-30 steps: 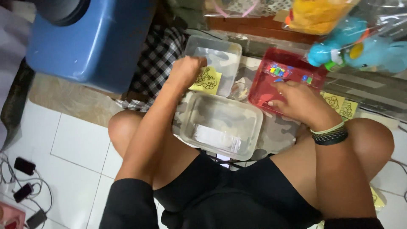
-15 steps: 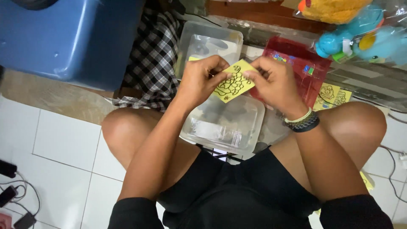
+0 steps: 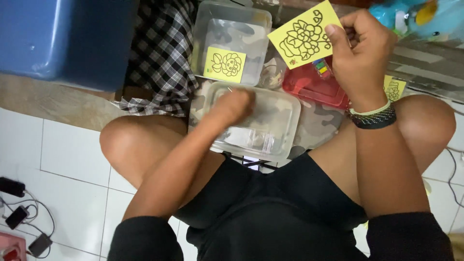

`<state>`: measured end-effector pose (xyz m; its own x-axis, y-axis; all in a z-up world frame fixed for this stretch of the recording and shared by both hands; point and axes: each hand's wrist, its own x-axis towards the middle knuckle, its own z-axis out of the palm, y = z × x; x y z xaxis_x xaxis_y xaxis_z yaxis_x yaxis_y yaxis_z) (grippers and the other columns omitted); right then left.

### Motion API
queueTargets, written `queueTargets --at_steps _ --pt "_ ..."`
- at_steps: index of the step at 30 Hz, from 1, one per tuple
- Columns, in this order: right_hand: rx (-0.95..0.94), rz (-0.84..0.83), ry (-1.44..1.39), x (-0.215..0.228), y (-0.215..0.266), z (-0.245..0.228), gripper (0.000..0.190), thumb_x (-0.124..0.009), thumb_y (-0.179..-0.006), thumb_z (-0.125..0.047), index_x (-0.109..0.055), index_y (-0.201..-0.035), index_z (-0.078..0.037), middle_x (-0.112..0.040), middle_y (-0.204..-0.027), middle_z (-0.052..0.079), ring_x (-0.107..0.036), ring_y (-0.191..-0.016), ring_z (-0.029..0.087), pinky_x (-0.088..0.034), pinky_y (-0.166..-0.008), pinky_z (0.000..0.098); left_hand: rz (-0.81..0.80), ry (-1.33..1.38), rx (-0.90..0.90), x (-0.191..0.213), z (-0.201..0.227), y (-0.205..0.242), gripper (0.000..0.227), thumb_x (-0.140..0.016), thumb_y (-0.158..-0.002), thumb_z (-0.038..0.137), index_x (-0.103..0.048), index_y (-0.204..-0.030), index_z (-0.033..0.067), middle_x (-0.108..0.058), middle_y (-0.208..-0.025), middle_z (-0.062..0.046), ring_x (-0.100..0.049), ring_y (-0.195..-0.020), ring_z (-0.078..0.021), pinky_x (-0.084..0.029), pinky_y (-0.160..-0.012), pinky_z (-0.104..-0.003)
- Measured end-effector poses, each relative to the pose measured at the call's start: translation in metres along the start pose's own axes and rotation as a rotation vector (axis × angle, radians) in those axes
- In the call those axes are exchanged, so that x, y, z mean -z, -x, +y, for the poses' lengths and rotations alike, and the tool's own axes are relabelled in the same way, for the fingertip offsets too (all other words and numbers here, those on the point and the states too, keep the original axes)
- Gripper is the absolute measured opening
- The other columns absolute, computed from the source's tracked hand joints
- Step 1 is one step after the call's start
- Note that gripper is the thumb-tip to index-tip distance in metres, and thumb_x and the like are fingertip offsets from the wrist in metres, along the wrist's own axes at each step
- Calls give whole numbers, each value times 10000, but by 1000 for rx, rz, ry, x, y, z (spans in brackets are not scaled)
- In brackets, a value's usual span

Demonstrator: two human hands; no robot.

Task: Sorting and packaging small yellow stickers and blue items into plastic containers.

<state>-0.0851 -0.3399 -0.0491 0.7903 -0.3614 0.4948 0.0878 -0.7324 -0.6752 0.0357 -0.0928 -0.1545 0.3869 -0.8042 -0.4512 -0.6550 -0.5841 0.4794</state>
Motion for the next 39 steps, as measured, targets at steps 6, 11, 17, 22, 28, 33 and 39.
queueTargets --at_steps 6,11,17,22,28,33,39 --pt "133 -16 147 10 6 9 168 -801 -1095 184 -659 -1012 149 -611 -851 175 -467 -692 262 -408 -680 375 159 -355 -353 -101 -4 22 822 -936 -516 283 -536 -1217 131 -560 -1193 -99 -613 -1062 -315 -489 -816 -459" --pt "137 -18 141 13 6 13 166 -814 -1092 182 -670 -1017 148 -592 -840 165 -447 -689 254 -383 -656 375 108 -338 -389 -113 -16 13 434 -834 -678 270 -669 -1049 115 -594 -1212 -81 -595 -1096 -302 -472 -849 -463" --pt "164 -21 179 13 5 11 182 -854 -1093 147 -691 -1013 125 -591 -828 148 -453 -683 256 -392 -654 382 135 -210 -298 -96 -19 -14 157 -568 -910 209 -672 -970 108 -701 -993 -101 -661 -883 -354 -522 -763 -458" --pt "181 -26 191 10 5 12 163 -846 -1085 117 -697 -1020 117 -611 -836 150 -482 -697 267 -406 -672 385 200 -170 -163 -87 -11 -18 205 -491 -982 236 -588 -1060 73 -732 -958 -137 -689 -872 -367 -526 -749 -459" --pt "169 -53 140 10 3 8 174 -828 -1091 147 -676 -1008 128 -594 -850 157 -452 -701 259 -380 -650 373 102 85 -64 -60 -11 -18 214 -626 -840 144 -734 -1011 72 -720 -1008 -139 -652 -888 -371 -511 -773 -457" --pt "184 -67 140 8 2 5 169 -825 -1100 148 -681 -1015 123 -582 -863 152 -447 -714 258 -374 -662 376 60 170 29 -38 -6 -11 136 -597 -831 143 -731 -849 126 -697 -728 -12 -643 -696 -254 -499 -670 -370" --pt "209 -71 116 6 1 3 175 -821 -1090 168 -674 -1001 136 -592 -874 170 -434 -711 265 -366 -661 380 59 182 91 -26 -1 -5 173 -613 -878 146 -726 -1009 136 -736 -845 -29 -680 -801 -248 -519 -725 -381"
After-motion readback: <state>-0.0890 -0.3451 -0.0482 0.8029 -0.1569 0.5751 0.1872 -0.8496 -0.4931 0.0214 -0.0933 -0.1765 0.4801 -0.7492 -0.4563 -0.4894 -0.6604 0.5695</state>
